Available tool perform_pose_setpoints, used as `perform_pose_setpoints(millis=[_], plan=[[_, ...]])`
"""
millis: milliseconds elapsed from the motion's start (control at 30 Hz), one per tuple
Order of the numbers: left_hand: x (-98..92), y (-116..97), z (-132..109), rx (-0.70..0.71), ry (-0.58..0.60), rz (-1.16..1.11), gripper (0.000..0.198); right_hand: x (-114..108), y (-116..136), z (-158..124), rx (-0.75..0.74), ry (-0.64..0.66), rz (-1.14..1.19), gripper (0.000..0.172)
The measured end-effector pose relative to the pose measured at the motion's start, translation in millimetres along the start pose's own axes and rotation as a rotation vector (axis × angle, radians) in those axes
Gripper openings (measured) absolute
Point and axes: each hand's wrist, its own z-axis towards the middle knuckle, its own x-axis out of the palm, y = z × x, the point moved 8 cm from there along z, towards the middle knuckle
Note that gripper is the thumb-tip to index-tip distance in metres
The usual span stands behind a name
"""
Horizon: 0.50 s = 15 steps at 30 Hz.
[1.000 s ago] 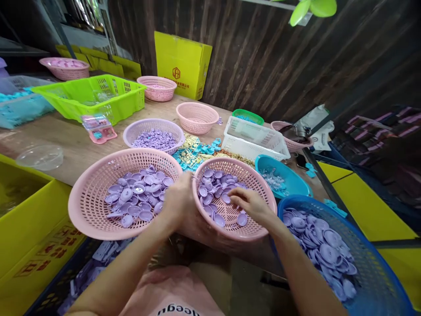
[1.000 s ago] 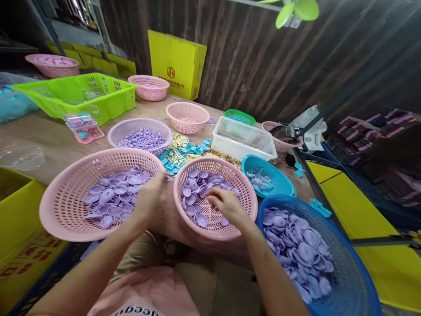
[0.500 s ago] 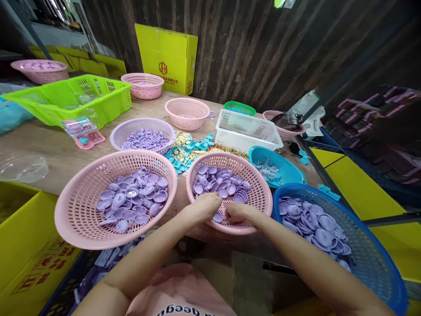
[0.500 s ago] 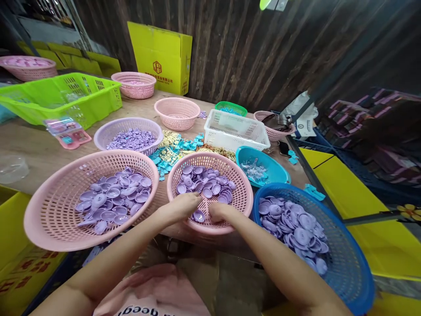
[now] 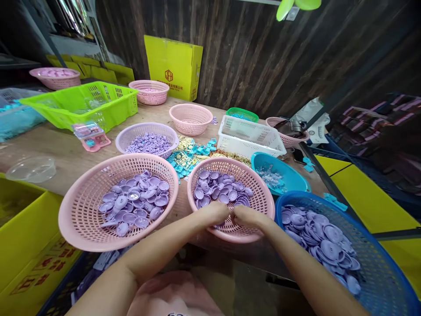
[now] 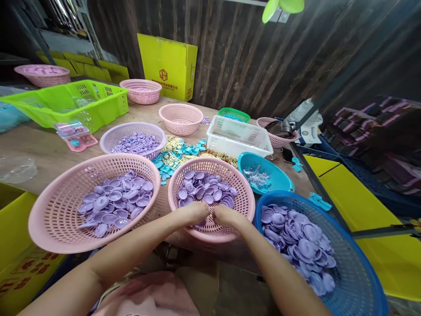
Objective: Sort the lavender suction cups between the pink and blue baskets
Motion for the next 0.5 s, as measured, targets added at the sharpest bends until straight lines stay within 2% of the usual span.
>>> perform_pose_setpoints(millis=[100, 167, 300, 400, 500], plan=[[-14.2, 1.8, -7.3, -0.015, -0.014, 0.0, 0.019, -21.3, -18.2, -14.1, 0.027, -0.193, 0.152, 0.028], [-29.3, 7.2, -12.8, -0.056, -0.116, -0.096, 0.025, -35.0, -29.2, -27.3, 0.011, -0.376, 0.346, 0.023], [-51.5, 17.5, -25.0, -0.076, -0.347, -0.489, 0.037, -48.1, -35.4, -54.0, -0.117, -0.659, 0.786, 0.021], [-55.5, 21.1, -31.7, -0.076, -0.436, -0.718, 0.034, -48.7, -34.2, -66.1, -0.121, -0.788, 1.048, 0.028], [-55.7, 20.6, -37.7, -0.091, -0.481, -0.851, 0.028, -47.9, -27.3, -71.1, -0.098, -0.847, 1.185, 0.028]])
